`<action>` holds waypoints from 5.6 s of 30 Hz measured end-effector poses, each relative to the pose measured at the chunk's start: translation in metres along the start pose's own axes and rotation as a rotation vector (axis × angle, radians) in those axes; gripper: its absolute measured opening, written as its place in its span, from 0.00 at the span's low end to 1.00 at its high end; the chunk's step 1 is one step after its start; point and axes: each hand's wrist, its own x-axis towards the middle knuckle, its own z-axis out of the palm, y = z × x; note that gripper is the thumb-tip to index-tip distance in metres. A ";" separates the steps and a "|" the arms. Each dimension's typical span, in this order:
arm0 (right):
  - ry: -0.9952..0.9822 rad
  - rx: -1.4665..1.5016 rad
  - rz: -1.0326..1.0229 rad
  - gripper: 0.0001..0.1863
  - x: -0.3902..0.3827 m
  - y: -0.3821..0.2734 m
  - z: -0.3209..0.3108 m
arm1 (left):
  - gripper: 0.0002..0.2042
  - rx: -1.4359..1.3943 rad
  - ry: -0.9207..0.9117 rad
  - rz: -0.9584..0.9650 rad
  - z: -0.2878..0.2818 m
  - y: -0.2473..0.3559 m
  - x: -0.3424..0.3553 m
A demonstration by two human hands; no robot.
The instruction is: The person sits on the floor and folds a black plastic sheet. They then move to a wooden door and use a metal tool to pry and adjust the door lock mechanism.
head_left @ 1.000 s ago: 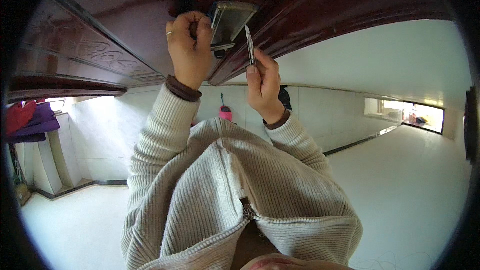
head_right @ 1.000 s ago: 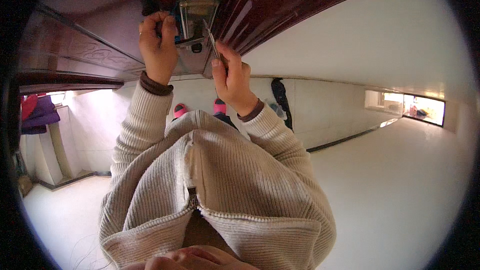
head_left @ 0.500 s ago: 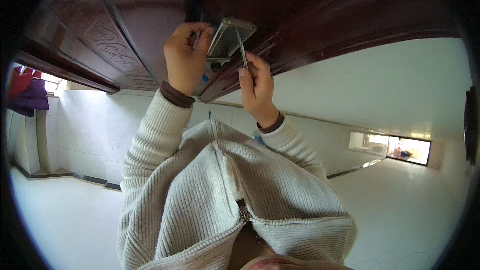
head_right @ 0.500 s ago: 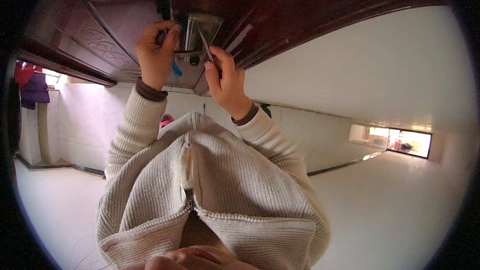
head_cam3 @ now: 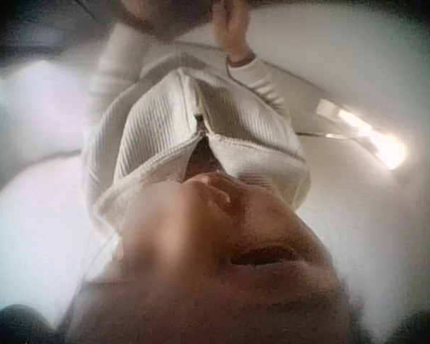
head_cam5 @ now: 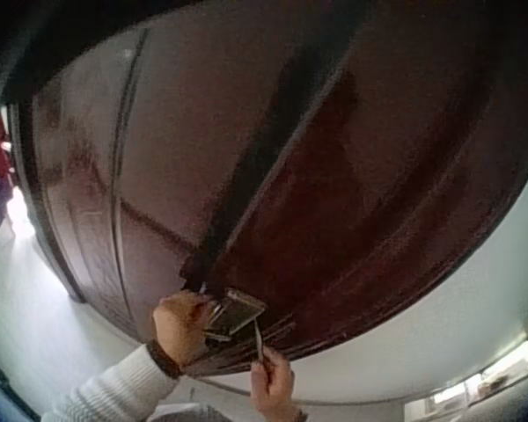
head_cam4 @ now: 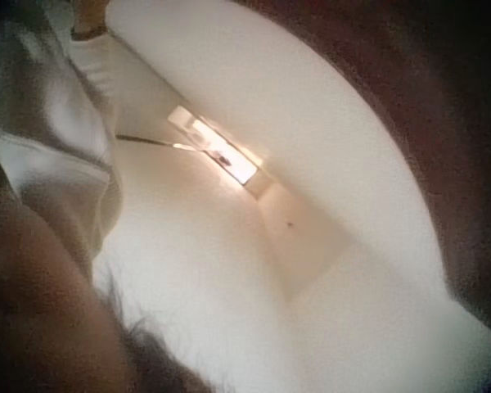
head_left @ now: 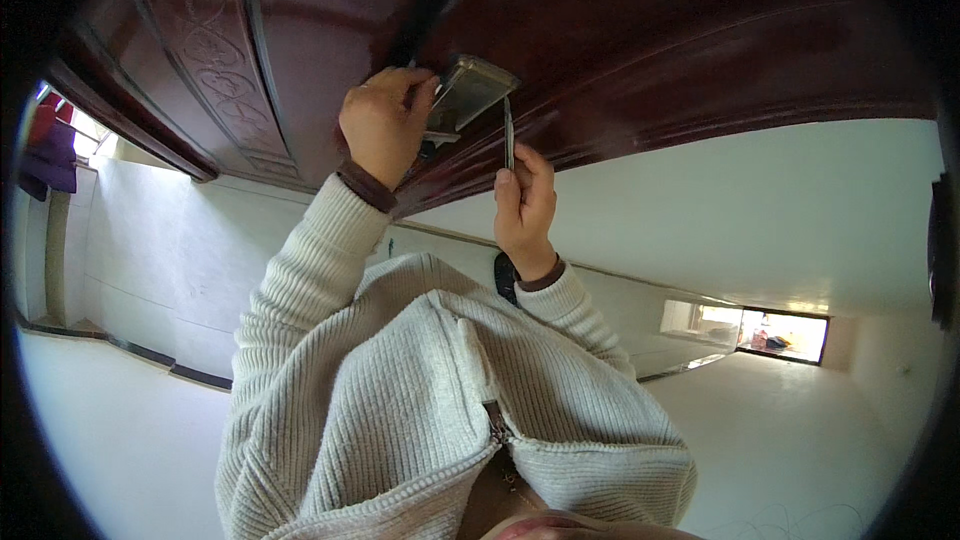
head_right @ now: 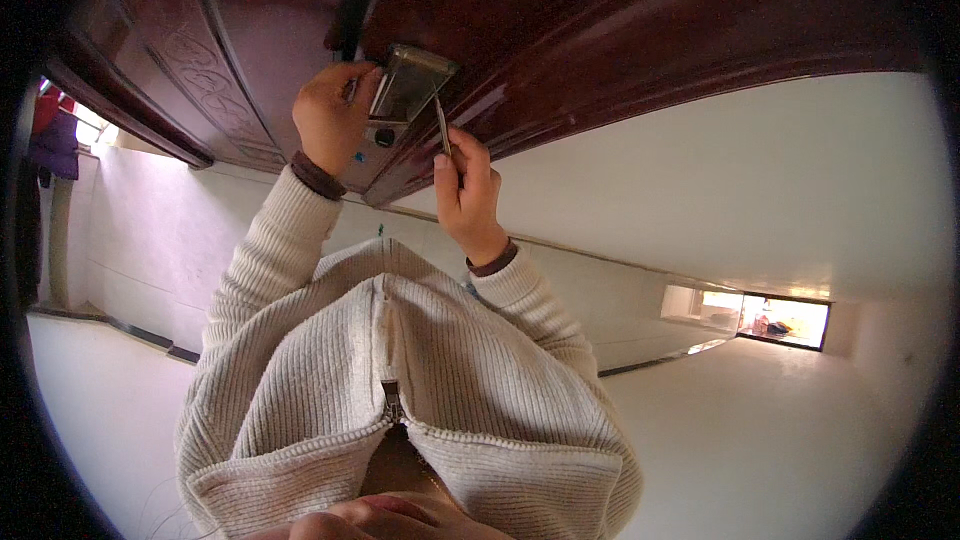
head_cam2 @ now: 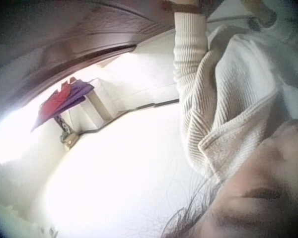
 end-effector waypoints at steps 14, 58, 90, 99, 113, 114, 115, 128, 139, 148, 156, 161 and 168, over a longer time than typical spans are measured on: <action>-0.087 -0.180 0.125 0.19 0.006 -0.021 0.018 | 0.04 0.190 -0.093 0.067 -0.008 -0.014 -0.008; -0.837 -1.422 -0.475 0.05 0.090 -0.080 0.035 | 0.08 -1.641 -0.518 -1.445 -0.061 -0.091 -0.093; -0.835 -1.511 -0.409 0.05 0.095 -0.088 0.048 | 0.04 -1.517 -0.570 -1.562 -0.082 -0.115 -0.085; -0.806 -1.542 -0.428 0.05 0.101 -0.101 0.045 | 0.04 -1.484 -0.595 -1.551 -0.086 -0.110 -0.077; -0.814 -1.470 -0.446 0.06 0.098 -0.084 0.038 | 0.01 -1.486 -0.631 -1.548 -0.079 -0.112 -0.084; -0.783 -1.459 -0.469 0.06 0.097 -0.083 0.038 | 0.02 -1.510 -0.644 -1.525 -0.077 -0.114 -0.088; -0.751 -1.449 -0.492 0.05 0.097 -0.082 0.038 | 0.03 -1.405 -0.640 -1.423 -0.070 -0.113 -0.092; -0.702 -1.459 -0.476 0.06 0.100 -0.090 0.031 | 0.10 -0.179 -0.344 -0.365 0.018 -0.069 -0.065; -0.757 -1.402 -0.448 0.07 0.096 -0.086 0.036 | 0.13 -0.024 -0.169 -0.211 0.017 -0.068 -0.058; -0.798 -1.398 -0.455 0.04 0.094 -0.073 0.043 | 0.10 -0.002 -0.233 -0.136 0.019 -0.080 -0.065; -0.765 -1.416 -0.429 0.05 0.090 -0.075 0.053 | 0.15 -0.036 -0.266 -0.097 0.017 -0.082 -0.065; -0.811 -1.462 -0.422 0.05 0.093 -0.080 0.059 | 0.10 -0.054 -0.209 -0.101 0.018 -0.080 -0.063; -0.807 -1.476 -0.423 0.05 0.099 -0.083 0.063 | 0.08 -0.028 -0.178 -0.051 0.018 -0.081 -0.063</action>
